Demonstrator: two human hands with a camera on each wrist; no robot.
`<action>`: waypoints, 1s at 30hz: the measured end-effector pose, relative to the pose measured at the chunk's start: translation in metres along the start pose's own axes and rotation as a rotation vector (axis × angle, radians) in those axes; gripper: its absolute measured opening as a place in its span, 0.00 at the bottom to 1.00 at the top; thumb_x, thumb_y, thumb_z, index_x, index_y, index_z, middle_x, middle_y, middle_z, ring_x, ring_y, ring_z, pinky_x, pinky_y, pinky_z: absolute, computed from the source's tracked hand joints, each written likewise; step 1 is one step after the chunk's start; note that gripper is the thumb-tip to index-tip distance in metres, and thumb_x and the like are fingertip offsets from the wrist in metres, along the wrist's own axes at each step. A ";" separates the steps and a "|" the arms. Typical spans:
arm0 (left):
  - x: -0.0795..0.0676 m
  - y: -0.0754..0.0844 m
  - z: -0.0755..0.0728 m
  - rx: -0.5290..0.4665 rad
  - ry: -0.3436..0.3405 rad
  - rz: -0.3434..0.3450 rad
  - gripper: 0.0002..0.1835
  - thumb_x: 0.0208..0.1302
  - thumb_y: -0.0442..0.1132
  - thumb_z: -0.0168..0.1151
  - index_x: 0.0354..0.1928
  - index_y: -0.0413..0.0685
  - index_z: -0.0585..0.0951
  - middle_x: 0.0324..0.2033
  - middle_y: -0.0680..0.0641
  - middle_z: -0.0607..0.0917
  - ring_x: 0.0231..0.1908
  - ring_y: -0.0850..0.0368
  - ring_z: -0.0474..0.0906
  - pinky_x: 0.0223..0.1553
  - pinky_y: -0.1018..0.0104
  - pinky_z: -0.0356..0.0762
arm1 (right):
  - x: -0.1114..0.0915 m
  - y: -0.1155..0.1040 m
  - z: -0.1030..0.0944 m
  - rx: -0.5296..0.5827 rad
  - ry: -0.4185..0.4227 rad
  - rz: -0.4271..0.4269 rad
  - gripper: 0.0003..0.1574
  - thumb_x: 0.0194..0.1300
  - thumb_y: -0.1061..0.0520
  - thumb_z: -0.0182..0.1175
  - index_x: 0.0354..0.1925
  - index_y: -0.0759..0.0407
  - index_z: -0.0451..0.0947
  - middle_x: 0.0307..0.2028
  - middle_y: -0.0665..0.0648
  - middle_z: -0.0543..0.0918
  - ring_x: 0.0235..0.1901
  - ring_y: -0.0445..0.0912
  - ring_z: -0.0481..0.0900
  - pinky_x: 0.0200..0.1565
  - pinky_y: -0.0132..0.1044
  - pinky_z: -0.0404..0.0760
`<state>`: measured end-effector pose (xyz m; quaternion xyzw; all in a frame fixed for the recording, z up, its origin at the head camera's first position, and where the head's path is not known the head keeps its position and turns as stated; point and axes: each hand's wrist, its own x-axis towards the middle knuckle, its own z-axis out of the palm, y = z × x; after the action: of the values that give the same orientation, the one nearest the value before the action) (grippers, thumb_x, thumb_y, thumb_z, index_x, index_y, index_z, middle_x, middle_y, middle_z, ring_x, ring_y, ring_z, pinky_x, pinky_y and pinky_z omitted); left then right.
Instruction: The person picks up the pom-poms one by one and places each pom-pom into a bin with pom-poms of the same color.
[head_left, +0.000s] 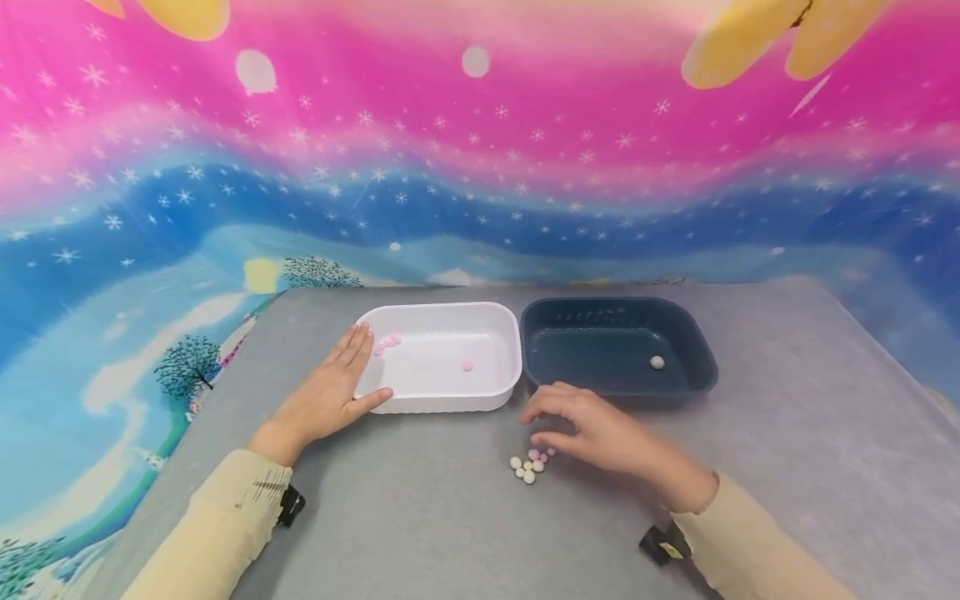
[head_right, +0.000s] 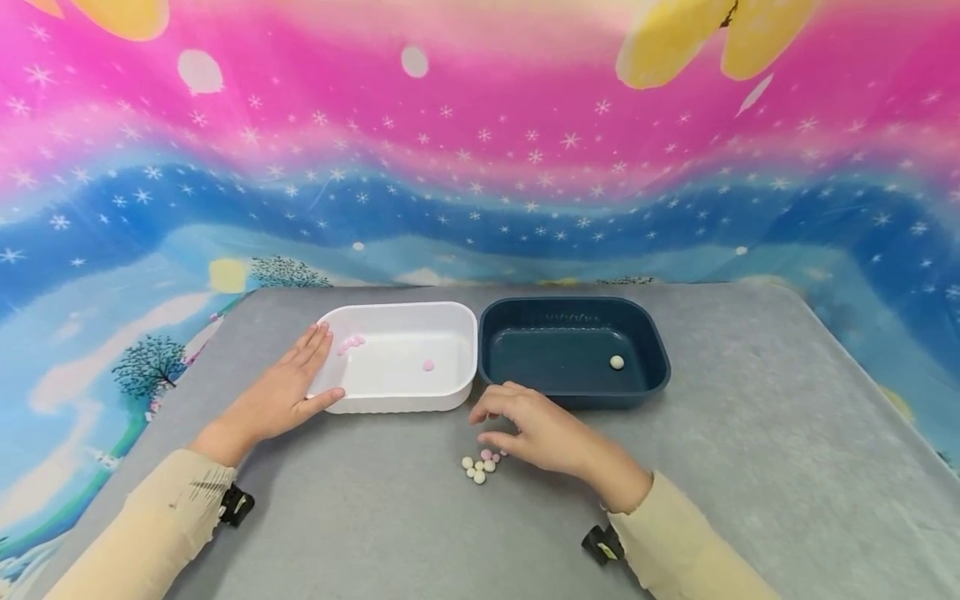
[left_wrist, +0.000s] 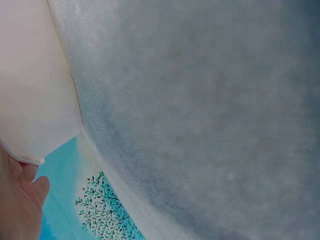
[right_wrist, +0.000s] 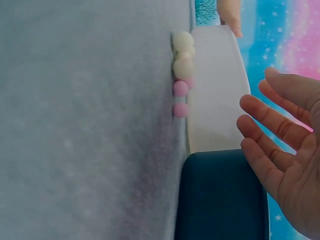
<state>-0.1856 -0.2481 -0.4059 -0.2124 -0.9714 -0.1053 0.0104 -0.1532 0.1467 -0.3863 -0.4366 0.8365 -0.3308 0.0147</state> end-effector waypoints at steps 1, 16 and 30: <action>0.000 0.000 0.000 -0.001 -0.001 0.000 0.52 0.69 0.66 0.51 0.77 0.35 0.45 0.79 0.39 0.41 0.79 0.43 0.35 0.76 0.44 0.47 | 0.000 0.001 0.001 -0.006 0.000 -0.006 0.13 0.61 0.60 0.69 0.46 0.53 0.83 0.43 0.49 0.84 0.46 0.43 0.79 0.51 0.40 0.79; 0.000 0.000 0.000 0.002 0.009 0.011 0.52 0.69 0.66 0.51 0.77 0.34 0.46 0.79 0.38 0.43 0.79 0.42 0.37 0.76 0.44 0.48 | 0.001 0.002 0.014 -0.063 -0.107 -0.022 0.13 0.62 0.60 0.68 0.46 0.54 0.83 0.44 0.47 0.83 0.47 0.42 0.79 0.52 0.41 0.79; -0.001 0.000 0.000 0.017 0.029 0.022 0.51 0.69 0.64 0.53 0.77 0.33 0.48 0.79 0.37 0.45 0.79 0.41 0.38 0.76 0.44 0.49 | -0.001 0.010 0.017 -0.091 -0.191 0.013 0.10 0.67 0.60 0.64 0.47 0.52 0.84 0.45 0.46 0.82 0.48 0.41 0.79 0.52 0.39 0.79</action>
<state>-0.1849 -0.2481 -0.4056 -0.2211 -0.9697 -0.1001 0.0275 -0.1548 0.1421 -0.4057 -0.4609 0.8483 -0.2493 0.0765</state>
